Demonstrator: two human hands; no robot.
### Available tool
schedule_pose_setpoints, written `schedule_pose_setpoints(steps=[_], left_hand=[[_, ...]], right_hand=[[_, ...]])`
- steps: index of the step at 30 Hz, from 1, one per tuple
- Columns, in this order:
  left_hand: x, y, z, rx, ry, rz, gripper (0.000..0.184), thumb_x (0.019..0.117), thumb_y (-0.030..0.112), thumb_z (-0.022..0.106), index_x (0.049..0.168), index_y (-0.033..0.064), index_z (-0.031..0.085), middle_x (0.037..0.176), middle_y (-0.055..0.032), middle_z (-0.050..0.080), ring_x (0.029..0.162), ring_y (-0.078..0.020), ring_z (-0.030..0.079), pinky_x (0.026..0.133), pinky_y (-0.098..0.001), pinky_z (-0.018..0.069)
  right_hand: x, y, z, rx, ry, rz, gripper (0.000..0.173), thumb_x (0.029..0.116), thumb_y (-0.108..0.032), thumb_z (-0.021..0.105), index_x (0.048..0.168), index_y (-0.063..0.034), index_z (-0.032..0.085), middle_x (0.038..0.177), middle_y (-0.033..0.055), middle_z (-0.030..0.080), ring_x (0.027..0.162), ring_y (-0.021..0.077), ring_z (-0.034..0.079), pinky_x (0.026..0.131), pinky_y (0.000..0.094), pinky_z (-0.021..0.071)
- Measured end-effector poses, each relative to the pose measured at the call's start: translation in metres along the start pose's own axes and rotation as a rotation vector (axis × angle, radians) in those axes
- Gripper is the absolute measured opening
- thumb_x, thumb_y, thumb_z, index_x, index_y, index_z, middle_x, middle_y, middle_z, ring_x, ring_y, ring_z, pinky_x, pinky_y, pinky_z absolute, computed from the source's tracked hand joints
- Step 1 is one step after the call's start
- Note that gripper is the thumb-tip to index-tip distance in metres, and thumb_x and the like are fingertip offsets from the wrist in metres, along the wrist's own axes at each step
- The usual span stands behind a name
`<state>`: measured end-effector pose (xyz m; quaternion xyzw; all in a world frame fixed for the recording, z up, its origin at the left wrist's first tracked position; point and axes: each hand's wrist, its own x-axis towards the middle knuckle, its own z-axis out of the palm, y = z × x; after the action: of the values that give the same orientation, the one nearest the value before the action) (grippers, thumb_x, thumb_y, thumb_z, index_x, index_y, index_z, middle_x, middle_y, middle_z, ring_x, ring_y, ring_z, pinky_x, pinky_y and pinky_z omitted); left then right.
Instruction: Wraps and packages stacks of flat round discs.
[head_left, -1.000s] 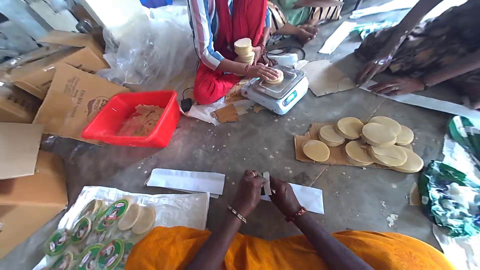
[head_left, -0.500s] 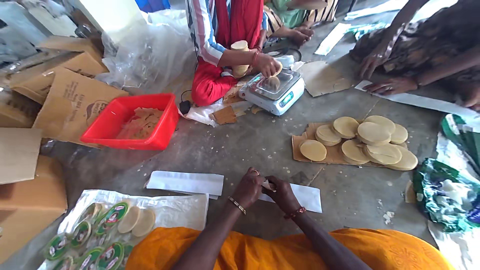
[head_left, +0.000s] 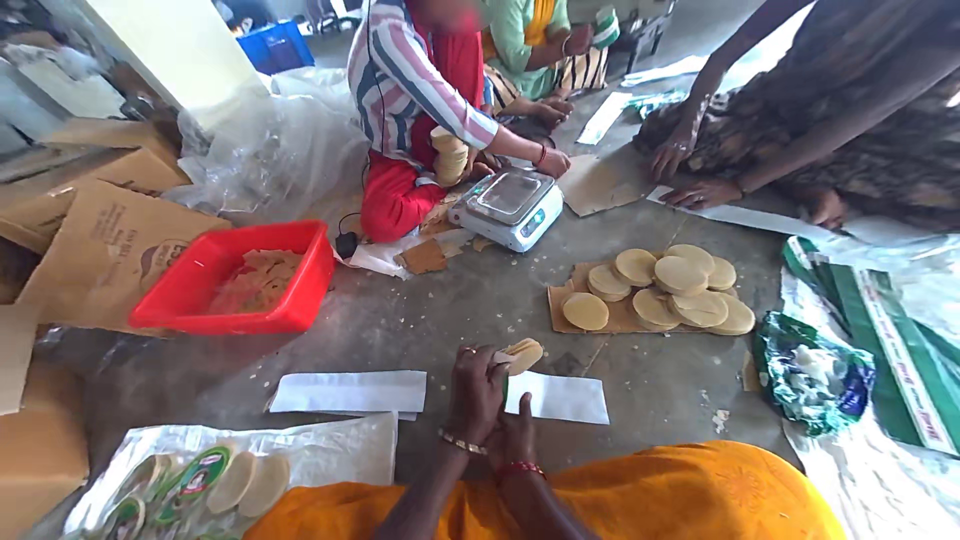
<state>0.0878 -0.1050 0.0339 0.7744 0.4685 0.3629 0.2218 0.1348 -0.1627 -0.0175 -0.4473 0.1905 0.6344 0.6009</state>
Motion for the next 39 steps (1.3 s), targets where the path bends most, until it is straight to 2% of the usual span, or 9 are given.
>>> schedule_pose_setpoints(steps=[4, 9, 13, 17, 22, 26, 31, 35, 39], left_hand=[[-0.015, 0.001, -0.021, -0.243, 0.265, -0.035, 0.016, 0.0881, 0.014, 0.074, 0.097, 0.0014, 0.075, 0.089, -0.0051, 0.072, 0.085, -0.0108, 0.07, 0.082, -0.0283, 0.0597], [-0.028, -0.015, -0.031, -0.44, 0.276, -0.135, 0.013, 0.0854, 0.007, 0.075, 0.094, -0.0019, 0.073, 0.089, -0.0049, 0.073, 0.085, -0.0075, 0.071, 0.083, -0.023, 0.0603], [-0.037, -0.042, -0.008, -0.186, 0.185, -0.021, 0.017, 0.088, 0.013, 0.073, 0.099, -0.0004, 0.076, 0.091, -0.0093, 0.073, 0.089, -0.0175, 0.069, 0.086, -0.0343, 0.0576], [-0.043, -0.053, 0.018, 0.035, -0.006, -0.005, 0.018, 0.0877, 0.006, 0.074, 0.103, -0.0038, 0.076, 0.1, -0.0193, 0.074, 0.102, -0.0363, 0.069, 0.094, -0.0497, 0.0557], [-0.035, -0.04, 0.023, 0.197, -0.382, -0.097, 0.025, 0.0997, 0.008, 0.059, 0.118, -0.003, 0.072, 0.116, -0.022, 0.07, 0.121, -0.038, 0.062, 0.107, -0.0456, 0.0483], [-0.016, -0.025, 0.026, 0.274, -0.561, -0.119, 0.025, 0.1018, 0.014, 0.059, 0.117, -0.0016, 0.071, 0.121, -0.0197, 0.068, 0.127, -0.0351, 0.057, 0.111, -0.0435, 0.0442], [-0.008, -0.04, 0.045, 0.126, -0.381, -0.105, 0.024, 0.0912, 0.026, 0.076, 0.103, 0.0061, 0.078, 0.108, -0.0141, 0.072, 0.116, -0.0352, 0.06, 0.103, -0.051, 0.0456], [-0.014, -0.048, 0.065, -0.035, -0.26, -0.185, 0.026, 0.0874, 0.028, 0.079, 0.103, 0.0075, 0.078, 0.111, -0.0132, 0.072, 0.123, -0.0349, 0.058, 0.108, -0.0521, 0.0433], [-0.021, -0.048, 0.079, -0.176, -0.222, -0.236, 0.028, 0.0886, 0.027, 0.078, 0.106, 0.0057, 0.077, 0.112, -0.0155, 0.071, 0.12, -0.0329, 0.06, 0.108, -0.047, 0.0459]], right_hand=[[0.018, -0.019, 0.008, 0.17, 0.019, -0.214, 0.045, 0.1086, -0.038, 0.042, 0.134, -0.0025, 0.048, 0.107, 0.0184, 0.065, 0.087, 0.0261, 0.069, 0.072, 0.0431, 0.0597], [0.032, -0.069, -0.002, 0.004, 0.051, -0.456, 0.025, 0.1035, -0.009, 0.053, 0.127, 0.0003, 0.053, 0.102, 0.0116, 0.063, 0.085, 0.0156, 0.065, 0.074, 0.0352, 0.0578], [0.052, -0.096, -0.014, -0.099, 0.095, -0.561, 0.039, 0.1018, -0.008, 0.059, 0.138, 0.001, 0.048, 0.117, 0.0159, 0.062, 0.098, 0.0198, 0.064, 0.085, 0.0377, 0.0559], [0.056, -0.1, -0.019, -0.241, 0.173, -0.633, 0.041, 0.1009, -0.008, 0.062, 0.138, 0.0031, 0.048, 0.117, 0.0187, 0.062, 0.097, 0.0206, 0.065, 0.085, 0.0386, 0.0563], [0.05, -0.092, -0.022, -0.453, 0.209, -0.681, 0.043, 0.1001, -0.007, 0.064, 0.137, 0.0066, 0.048, 0.115, 0.0216, 0.063, 0.095, 0.0212, 0.066, 0.083, 0.0375, 0.0556], [0.04, -0.086, -0.024, -0.622, 0.086, -0.846, 0.048, 0.1007, -0.001, 0.06, 0.142, 0.0132, 0.04, 0.127, 0.025, 0.061, 0.112, 0.0196, 0.064, 0.1, 0.0323, 0.0508], [0.043, -0.073, -0.035, -0.897, 0.023, -1.126, 0.028, 0.101, -0.004, 0.058, 0.119, 0.0171, 0.058, 0.102, 0.0196, 0.069, 0.095, 0.0127, 0.068, 0.091, 0.028, 0.0545], [0.044, -0.069, -0.042, -1.228, 0.118, -1.261, 0.026, 0.1016, -0.007, 0.056, 0.106, 0.0154, 0.068, 0.092, 0.0281, 0.07, 0.09, 0.0381, 0.071, 0.088, 0.0529, 0.0538], [0.048, -0.065, -0.048, -1.255, 0.027, -1.372, 0.032, 0.101, 0.0, 0.052, 0.129, 0.0074, 0.065, 0.111, 0.0262, 0.073, 0.096, 0.0397, 0.073, 0.088, 0.0538, 0.0559]])
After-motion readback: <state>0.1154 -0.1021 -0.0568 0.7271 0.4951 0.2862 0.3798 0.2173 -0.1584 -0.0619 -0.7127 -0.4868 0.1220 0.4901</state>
